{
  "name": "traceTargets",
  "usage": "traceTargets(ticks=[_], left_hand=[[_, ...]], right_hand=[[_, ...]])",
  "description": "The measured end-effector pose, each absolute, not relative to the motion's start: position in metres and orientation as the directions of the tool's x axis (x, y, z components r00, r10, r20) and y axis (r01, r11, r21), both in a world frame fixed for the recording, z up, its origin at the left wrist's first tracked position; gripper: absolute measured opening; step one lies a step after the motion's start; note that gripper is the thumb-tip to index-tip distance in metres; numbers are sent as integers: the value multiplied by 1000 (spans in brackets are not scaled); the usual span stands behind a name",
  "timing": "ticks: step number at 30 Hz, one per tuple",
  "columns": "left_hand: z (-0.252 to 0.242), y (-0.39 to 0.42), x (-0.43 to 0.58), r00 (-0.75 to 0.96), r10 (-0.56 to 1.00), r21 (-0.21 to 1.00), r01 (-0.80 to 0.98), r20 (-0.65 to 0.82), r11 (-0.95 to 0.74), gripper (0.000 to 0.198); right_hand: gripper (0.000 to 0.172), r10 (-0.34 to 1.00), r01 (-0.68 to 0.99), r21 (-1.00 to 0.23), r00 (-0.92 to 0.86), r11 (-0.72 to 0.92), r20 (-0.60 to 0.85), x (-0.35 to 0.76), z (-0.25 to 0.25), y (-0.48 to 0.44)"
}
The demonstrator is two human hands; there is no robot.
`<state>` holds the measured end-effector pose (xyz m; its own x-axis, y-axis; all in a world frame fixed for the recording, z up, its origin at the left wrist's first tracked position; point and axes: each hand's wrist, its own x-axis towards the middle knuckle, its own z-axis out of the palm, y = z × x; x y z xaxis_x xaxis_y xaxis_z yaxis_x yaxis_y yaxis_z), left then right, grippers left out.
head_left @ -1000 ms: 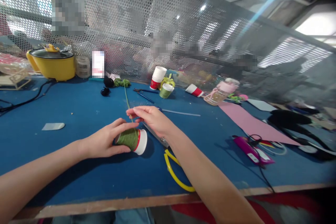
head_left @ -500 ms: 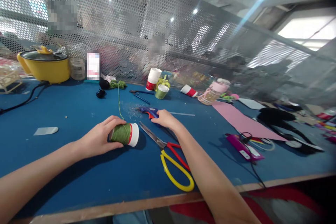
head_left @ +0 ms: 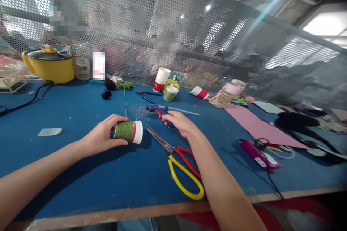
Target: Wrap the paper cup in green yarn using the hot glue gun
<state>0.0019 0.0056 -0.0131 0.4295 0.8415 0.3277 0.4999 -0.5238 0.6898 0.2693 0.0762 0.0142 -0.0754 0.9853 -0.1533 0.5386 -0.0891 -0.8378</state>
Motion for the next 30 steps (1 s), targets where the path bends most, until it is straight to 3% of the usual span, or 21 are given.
traceTargets(ticks=[6, 8, 12, 20, 30], left_hand=[[-16, 8, 1, 403, 872, 770, 450, 278, -453, 51], [-16, 9, 0, 395, 873, 769, 449, 286, -455, 51], [-15, 11, -1, 348, 888, 761, 473, 301, -444, 52], [-13, 14, -3, 265, 932, 762, 540, 249, -357, 56], [-13, 14, -4, 268, 931, 742, 566, 247, -360, 54]], right_hand=[[19, 958, 238, -957, -187, -168, -215, 265, 25, 65], [18, 944, 207, -965, -251, -163, -213, 264, 27, 61], [21, 918, 269, -962, -371, -38, -140, 258, 34, 49], [18, 925, 473, -871, -375, 134, -62, 246, 49, 22], [18, 943, 624, -768, -320, 140, -88, 240, 54, 13]])
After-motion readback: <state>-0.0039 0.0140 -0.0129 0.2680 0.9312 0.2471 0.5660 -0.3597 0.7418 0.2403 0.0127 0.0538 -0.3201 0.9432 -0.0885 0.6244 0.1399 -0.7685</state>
